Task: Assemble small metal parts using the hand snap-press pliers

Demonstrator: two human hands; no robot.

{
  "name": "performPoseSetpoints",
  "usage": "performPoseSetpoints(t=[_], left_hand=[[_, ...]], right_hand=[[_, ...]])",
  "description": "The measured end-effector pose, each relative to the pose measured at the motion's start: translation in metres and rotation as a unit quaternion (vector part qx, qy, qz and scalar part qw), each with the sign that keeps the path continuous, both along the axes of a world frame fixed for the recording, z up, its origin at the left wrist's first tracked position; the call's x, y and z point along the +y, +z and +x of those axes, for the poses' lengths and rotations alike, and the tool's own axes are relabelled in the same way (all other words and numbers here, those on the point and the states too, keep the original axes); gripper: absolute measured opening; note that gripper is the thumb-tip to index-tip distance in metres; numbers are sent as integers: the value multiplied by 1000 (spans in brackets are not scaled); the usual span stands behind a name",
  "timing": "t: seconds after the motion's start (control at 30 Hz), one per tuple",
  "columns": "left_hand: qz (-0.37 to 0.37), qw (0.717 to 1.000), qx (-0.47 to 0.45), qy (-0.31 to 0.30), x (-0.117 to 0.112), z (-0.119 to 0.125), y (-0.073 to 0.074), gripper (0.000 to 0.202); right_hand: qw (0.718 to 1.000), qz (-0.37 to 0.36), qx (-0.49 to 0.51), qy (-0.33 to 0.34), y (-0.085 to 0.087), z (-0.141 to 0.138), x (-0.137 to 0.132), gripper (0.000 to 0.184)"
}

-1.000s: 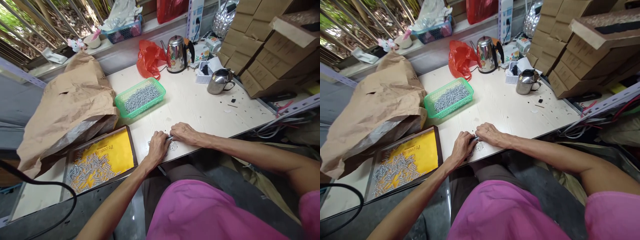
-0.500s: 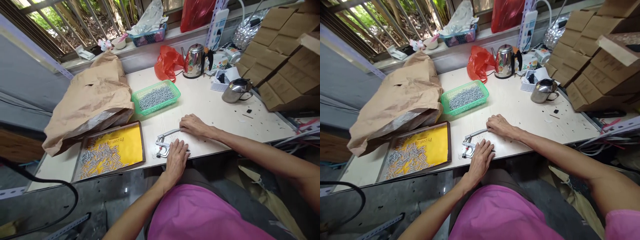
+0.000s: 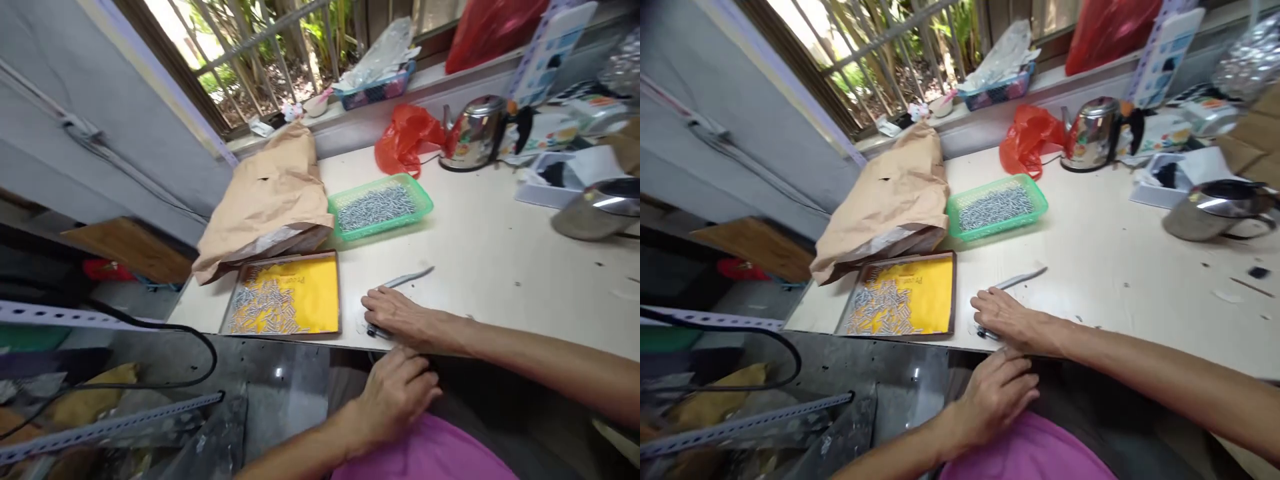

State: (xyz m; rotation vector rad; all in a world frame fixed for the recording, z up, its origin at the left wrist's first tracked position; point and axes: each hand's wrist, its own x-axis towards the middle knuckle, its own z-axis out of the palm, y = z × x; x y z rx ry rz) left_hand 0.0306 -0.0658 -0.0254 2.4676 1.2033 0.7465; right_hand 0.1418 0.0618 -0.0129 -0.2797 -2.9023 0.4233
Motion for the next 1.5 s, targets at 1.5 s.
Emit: performPoseSetpoints(t=[1.5], left_hand=[[-502,720,-348,329,73,-35,7,45]], right_hand=[[956,-8,-115,-271,-14,90,9,19]])
